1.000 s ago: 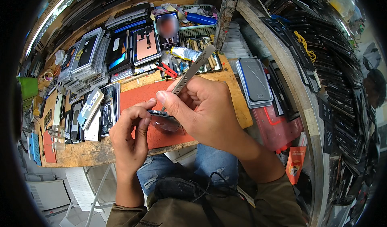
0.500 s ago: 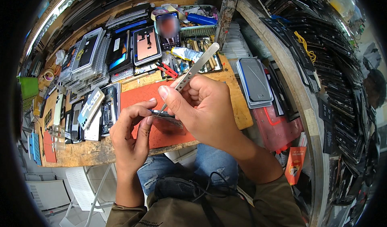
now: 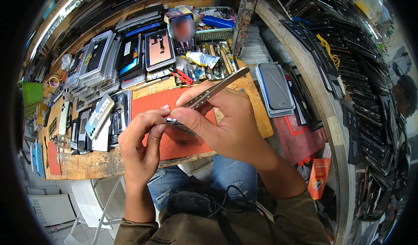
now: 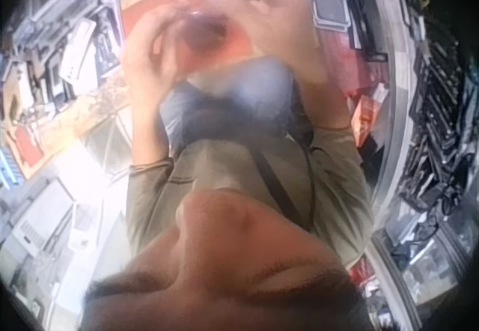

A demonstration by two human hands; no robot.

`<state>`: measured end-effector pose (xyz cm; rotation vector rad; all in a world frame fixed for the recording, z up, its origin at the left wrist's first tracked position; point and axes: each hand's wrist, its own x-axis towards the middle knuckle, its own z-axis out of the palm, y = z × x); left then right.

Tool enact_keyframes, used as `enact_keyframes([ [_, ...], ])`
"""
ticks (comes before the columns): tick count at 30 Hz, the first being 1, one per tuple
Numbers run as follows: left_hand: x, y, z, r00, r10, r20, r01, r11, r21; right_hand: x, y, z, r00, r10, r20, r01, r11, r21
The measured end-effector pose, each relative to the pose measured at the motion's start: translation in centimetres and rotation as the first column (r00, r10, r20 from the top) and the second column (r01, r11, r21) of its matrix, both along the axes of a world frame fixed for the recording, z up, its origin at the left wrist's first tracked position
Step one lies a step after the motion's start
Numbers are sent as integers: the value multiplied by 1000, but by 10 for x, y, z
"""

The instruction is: The person disassembles a black smartphone, removes the back cover, and manipulates internal components including the battery and ribbon cables. They use a metal prying tool and tweezers to separate parts, then reassemble the device and press the back cover into place.

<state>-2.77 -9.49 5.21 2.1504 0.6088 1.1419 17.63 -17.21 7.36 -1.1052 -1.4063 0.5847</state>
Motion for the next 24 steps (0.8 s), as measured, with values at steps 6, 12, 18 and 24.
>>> enact_keyframes([
  [6,2,2,-3,1000,-3,18,2,1000,27,4,7,-8,998,-52,19,49,990,134],
  [12,3,2,-4,999,1,43,0,999,-37,4,9,-7,998,-52,29,46,986,162],
  [18,5,3,-7,997,-4,71,9,998,-67,5,10,-8,995,-59,75,44,982,186],
  [24,4,3,-6,998,-7,68,14,995,-99,5,11,-8,994,-78,79,59,973,225],
])
